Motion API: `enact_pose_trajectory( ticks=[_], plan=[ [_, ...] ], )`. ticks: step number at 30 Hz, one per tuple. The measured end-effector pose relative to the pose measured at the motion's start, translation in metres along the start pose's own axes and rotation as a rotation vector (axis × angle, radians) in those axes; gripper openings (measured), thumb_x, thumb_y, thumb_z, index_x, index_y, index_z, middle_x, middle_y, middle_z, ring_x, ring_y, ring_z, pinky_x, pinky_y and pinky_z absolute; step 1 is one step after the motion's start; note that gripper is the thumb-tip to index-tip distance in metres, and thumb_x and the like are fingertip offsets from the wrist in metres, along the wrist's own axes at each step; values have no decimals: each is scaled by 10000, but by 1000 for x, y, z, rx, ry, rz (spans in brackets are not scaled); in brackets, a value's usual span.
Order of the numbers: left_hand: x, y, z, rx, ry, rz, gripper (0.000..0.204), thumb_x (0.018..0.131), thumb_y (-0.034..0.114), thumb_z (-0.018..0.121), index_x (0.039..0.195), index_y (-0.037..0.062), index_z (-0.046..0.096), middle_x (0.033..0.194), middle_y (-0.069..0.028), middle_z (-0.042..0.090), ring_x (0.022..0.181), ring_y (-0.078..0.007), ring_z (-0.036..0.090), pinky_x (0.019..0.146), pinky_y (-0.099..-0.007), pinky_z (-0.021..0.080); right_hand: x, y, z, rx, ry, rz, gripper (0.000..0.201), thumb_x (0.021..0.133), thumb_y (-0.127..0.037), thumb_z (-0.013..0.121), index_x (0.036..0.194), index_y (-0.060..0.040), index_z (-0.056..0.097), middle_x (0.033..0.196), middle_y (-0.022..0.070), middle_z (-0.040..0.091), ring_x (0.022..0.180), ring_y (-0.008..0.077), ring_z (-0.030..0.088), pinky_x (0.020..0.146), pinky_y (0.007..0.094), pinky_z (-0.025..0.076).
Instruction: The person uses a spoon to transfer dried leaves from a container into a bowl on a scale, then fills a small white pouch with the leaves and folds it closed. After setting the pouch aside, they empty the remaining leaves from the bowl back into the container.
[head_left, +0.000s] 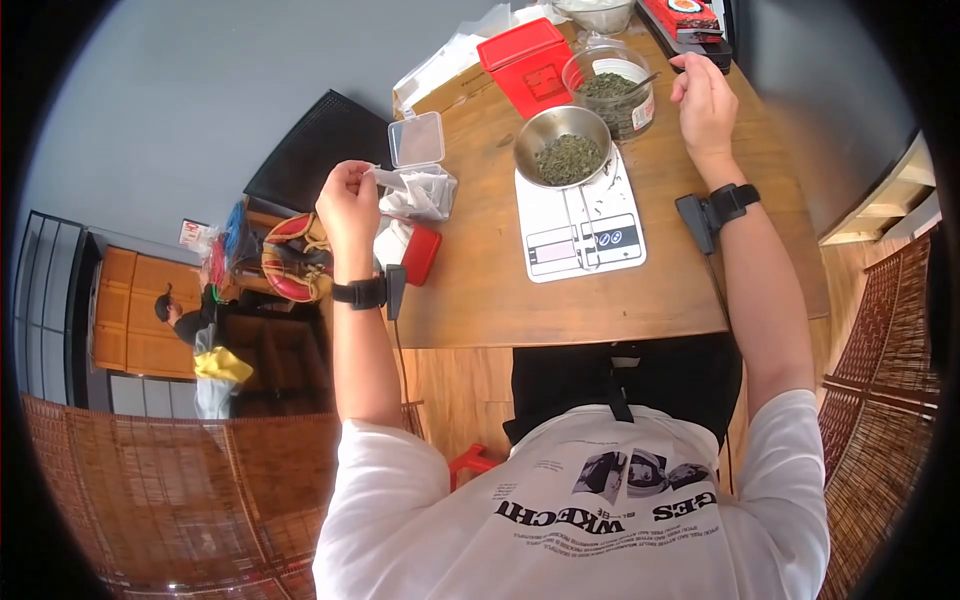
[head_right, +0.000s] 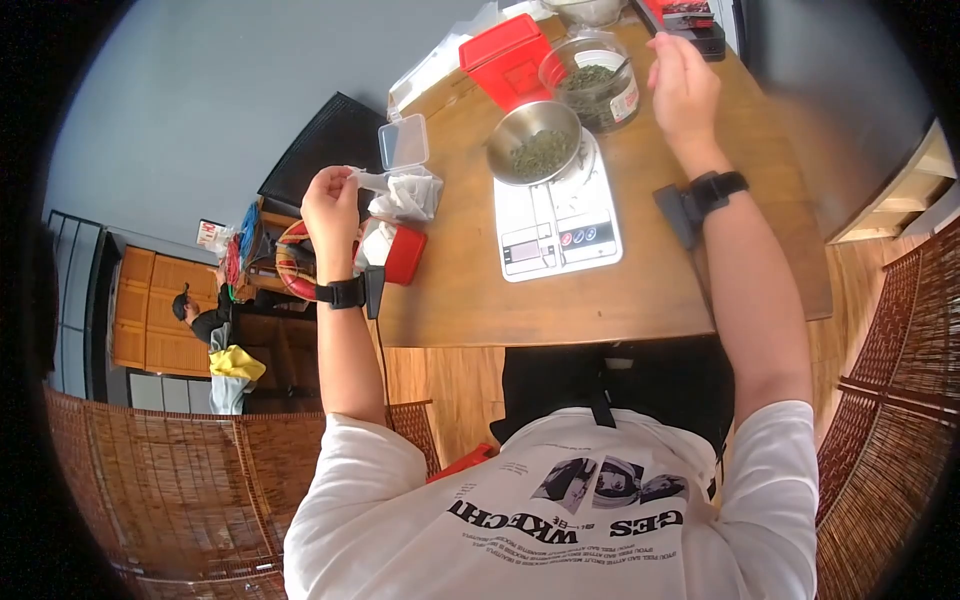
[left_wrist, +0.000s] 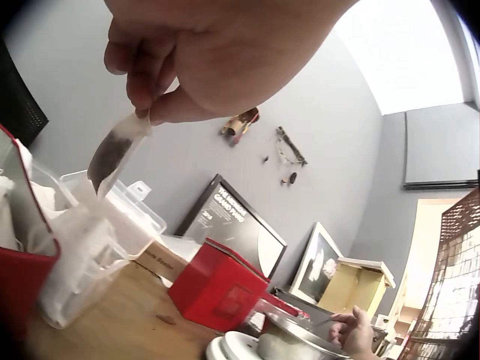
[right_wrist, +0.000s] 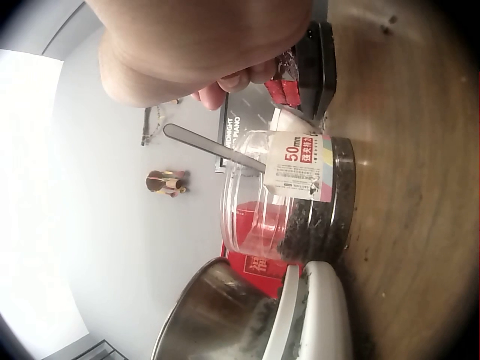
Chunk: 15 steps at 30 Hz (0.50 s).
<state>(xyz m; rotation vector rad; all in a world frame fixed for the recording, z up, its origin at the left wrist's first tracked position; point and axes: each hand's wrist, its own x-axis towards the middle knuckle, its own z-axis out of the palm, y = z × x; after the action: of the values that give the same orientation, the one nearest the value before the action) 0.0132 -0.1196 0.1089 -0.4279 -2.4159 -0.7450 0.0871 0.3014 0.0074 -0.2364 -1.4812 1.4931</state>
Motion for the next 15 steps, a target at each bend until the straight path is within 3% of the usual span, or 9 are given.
enact_pose_trajectory(
  ticks=[7,9,15],
  plan=[
    [-40,45,7,-128,-254,56,92,888,30,696,950,-38,697,797,-43,708,716,-73,642,658,-235,520,-1,-2,0,-6,0,-32,312,1018,-277,546,955,-9,694,611,5,576,582,78,533,572,258,422],
    [-57,64,9,-185,-333,-3,105,876,42,710,945,-36,694,787,-48,704,696,-76,636,655,-239,521,-2,-4,1,-1,1,-25,312,1018,-277,546,956,-9,694,611,6,577,581,79,534,571,257,422],
    [-82,63,28,-141,-354,71,128,848,54,734,930,-21,671,733,-57,686,655,-100,636,661,-249,524,-2,-3,0,-9,-2,-25,315,1018,-278,547,957,-5,691,611,7,576,582,80,534,569,254,421]
  ],
)
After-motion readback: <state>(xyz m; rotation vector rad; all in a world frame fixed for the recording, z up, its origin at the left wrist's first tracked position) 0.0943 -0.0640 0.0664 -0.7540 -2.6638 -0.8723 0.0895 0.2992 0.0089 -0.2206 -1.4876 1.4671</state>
